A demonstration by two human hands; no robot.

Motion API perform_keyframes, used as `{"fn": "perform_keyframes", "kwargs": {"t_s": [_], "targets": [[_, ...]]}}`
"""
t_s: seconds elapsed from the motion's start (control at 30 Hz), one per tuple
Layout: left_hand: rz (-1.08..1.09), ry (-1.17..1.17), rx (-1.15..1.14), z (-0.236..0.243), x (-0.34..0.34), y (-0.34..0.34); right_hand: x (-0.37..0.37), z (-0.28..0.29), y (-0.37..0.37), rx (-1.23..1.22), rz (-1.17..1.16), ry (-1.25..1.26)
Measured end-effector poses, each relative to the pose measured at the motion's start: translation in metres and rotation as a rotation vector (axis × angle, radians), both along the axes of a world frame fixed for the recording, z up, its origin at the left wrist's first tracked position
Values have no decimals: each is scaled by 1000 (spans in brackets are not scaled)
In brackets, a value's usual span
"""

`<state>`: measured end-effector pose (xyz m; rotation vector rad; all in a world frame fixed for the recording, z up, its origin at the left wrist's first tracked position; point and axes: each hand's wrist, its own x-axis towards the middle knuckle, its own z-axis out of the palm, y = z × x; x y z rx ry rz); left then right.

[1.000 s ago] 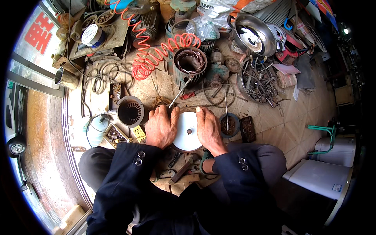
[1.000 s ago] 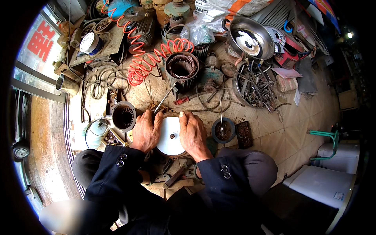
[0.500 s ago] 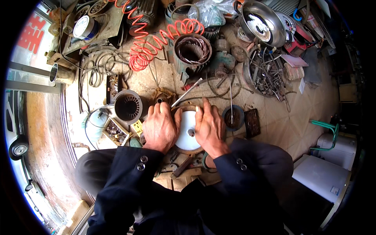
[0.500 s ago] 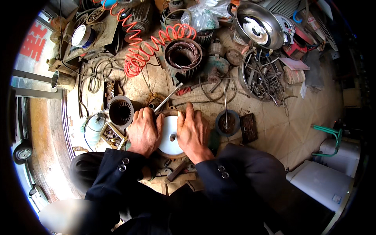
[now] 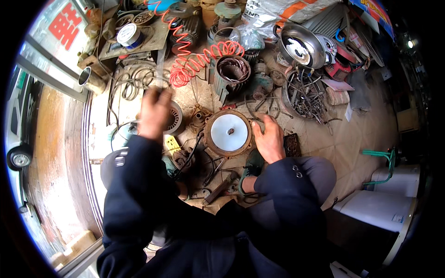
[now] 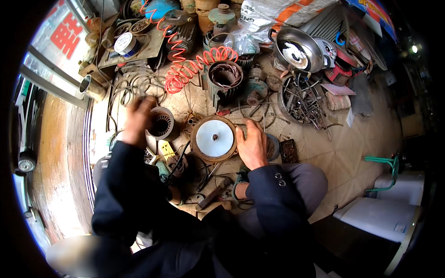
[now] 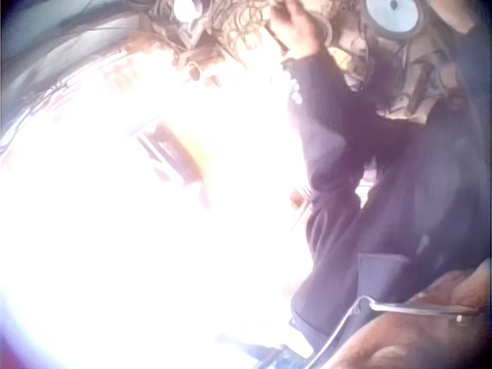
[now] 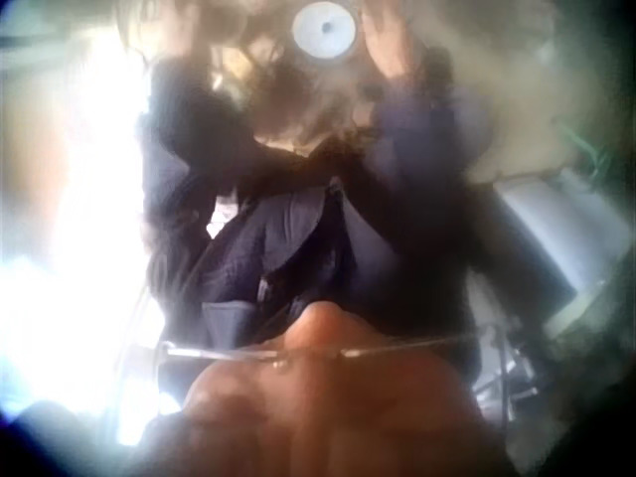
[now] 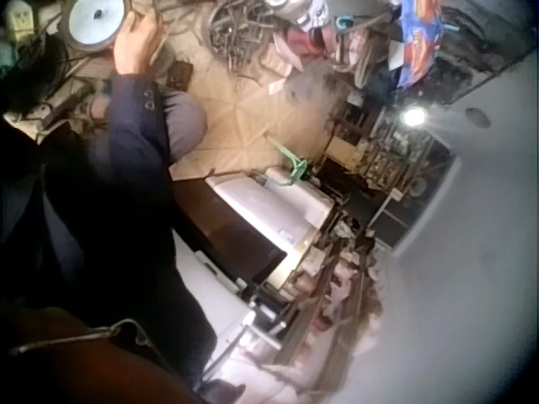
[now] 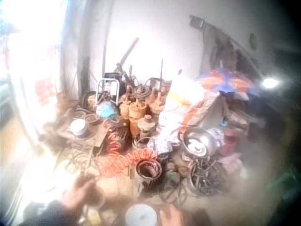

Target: The person sits on the floor and works on a circular mechanical part, using a screwdriver to remove a white disc and a metal cover. They handle a container of bolts and screws, placing them on the floor, and repeatedly assemble and disassemble the components.

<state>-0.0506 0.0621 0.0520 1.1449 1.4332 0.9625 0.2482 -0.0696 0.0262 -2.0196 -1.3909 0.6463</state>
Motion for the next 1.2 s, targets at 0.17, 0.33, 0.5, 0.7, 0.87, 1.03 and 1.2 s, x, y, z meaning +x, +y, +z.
{"fn": "perform_keyframes", "kwargs": {"t_s": [0.17, 0.33, 0.5, 0.7, 0.87, 1.03, 1.2], "targets": [[302, -223, 242, 87, -94, -25, -15, 8, -26, 48, 317, -110], [387, -396, 157, 70, -125, -33, -36, -1, -10, -9, 478, -186], [321, -388, 156, 70, -122, -39, -38, -1, 6, -65, 516, -185], [290, -437, 197, 76, -123, -46, -40, 1, 17, -103, 601, -283], [271, -369, 238, 79, -122, -50, -58, 17, 26, -201, 577, -319], [180, -513, 146, 73, -104, -39, -52, 12, 18, -159, 582, -350], [230, -437, 187, 76, -114, -45, -53, -5, 2, 246, 60, 111]]}}
